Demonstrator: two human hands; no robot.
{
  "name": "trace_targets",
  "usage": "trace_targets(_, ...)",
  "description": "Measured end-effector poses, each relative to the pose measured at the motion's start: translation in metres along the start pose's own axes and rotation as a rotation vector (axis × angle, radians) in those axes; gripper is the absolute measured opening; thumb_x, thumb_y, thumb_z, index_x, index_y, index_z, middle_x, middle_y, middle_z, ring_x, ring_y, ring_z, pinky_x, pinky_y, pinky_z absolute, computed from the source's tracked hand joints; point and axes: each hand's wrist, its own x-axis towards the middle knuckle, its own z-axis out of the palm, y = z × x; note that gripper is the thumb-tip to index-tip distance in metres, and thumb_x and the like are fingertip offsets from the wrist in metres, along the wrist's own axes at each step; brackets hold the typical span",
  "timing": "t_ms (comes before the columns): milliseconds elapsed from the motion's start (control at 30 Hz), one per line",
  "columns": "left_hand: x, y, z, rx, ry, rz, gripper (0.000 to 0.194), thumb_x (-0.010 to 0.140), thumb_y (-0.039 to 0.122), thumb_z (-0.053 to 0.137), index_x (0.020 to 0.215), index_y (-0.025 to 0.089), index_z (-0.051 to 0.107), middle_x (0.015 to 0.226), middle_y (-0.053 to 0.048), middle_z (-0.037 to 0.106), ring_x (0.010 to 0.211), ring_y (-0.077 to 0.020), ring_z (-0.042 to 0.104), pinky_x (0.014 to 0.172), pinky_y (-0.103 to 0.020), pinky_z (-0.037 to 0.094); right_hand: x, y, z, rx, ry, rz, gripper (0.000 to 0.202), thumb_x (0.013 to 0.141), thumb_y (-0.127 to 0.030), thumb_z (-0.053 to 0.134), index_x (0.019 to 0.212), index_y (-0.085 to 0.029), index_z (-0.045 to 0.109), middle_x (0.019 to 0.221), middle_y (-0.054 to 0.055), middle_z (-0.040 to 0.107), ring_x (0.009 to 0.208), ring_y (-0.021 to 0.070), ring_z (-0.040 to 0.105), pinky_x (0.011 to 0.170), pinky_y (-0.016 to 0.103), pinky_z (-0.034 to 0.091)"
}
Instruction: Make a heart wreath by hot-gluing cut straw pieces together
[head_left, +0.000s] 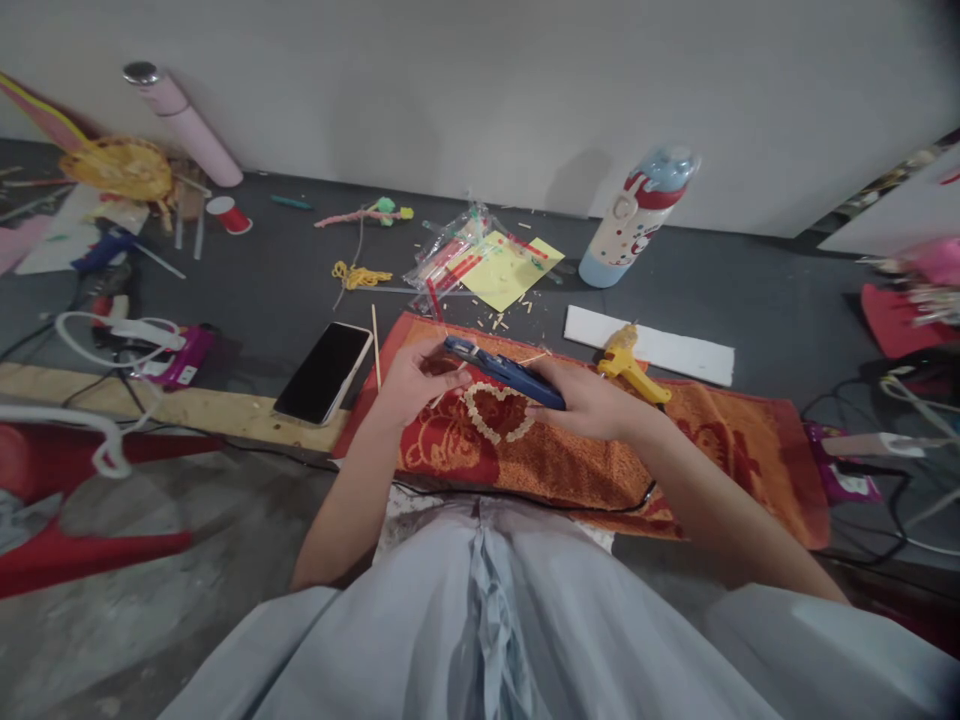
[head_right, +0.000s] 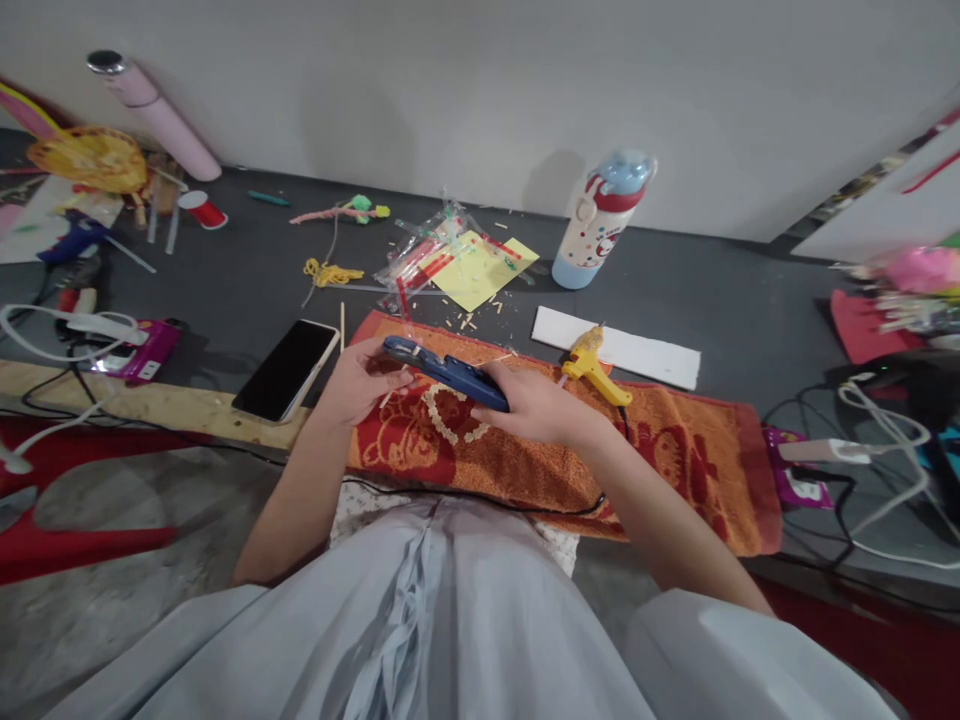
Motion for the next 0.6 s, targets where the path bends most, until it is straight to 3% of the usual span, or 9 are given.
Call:
trace_targets(233,0.001,-0.007,0.0,-0.085,0.016,-0.001,0.045,0.043,0.032,0.09,0.077,0.015,0.066,0.064,0.002,0.064,0.055,-0.0102,0.059,0.052,-0.022,0.05,0.001,0.002,-0.002,0.004,-0.028,-0.044,0.042,0.088,-0.045,0.052,0.118,-0.016,0.052,0.109,0.012,0.067,0.094,0.0263,0.065,0.08,0.034,0.046)
trace_targets(367,0.003,-0.009,0.002,-0.028,0.043,-0.008,0.044,0.051,0.038,0.086,0.083,0.015,0.067,0.065,0.001,0.066,0.051,-0.0115,0.06,0.046,-0.022,0.048,0.002,0.002,0.0,-0.036,0.023,0.029,0.042,0.089,-0.047,0.051,0.118,-0.016,0.052,0.111,0.014,0.067,0.095,0.028,0.065,0.079,0.035,0.046)
trace_targets(433,0.003,-0.013,0.005,0.106,0.138,0.042,0.038,0.058,0.039,0.082,0.085,0.016,0.069,0.068,-0.001,0.069,0.053,-0.0134,0.063,0.047,-0.023,0.049,0.003,0.001,0.002,-0.045,0.055,0.066,0.044,0.089,-0.048,0.05,0.12,-0.017,0.051,0.111,0.014,0.067,0.096,0.0286,0.065,0.079,0.035,0.046)
trace_targets(533,0.001,-0.02,0.008,0.452,0.292,0.209,0.02,0.071,0.032,0.073,0.085,0.018,0.073,0.078,-0.003,0.075,0.069,-0.0165,0.069,0.065,-0.026,0.055,0.006,0.001,0.005,-0.042,0.077,0.116,0.046,0.089,-0.048,0.05,0.123,-0.017,0.049,0.113,0.014,0.067,0.099,0.0297,0.064,0.082,0.037,0.047)
trace_targets(600,-0.002,-0.023,0.01,0.663,0.316,0.295,0.014,0.078,0.027,0.066,0.085,0.019,0.075,0.082,-0.004,0.076,0.076,-0.0168,0.07,0.075,-0.026,0.054,0.007,0.001,0.007,-0.046,0.079,0.141,0.046,0.089,-0.048,0.05,0.122,-0.016,0.049,0.114,0.015,0.066,0.101,0.0306,0.063,0.083,0.038,0.047)
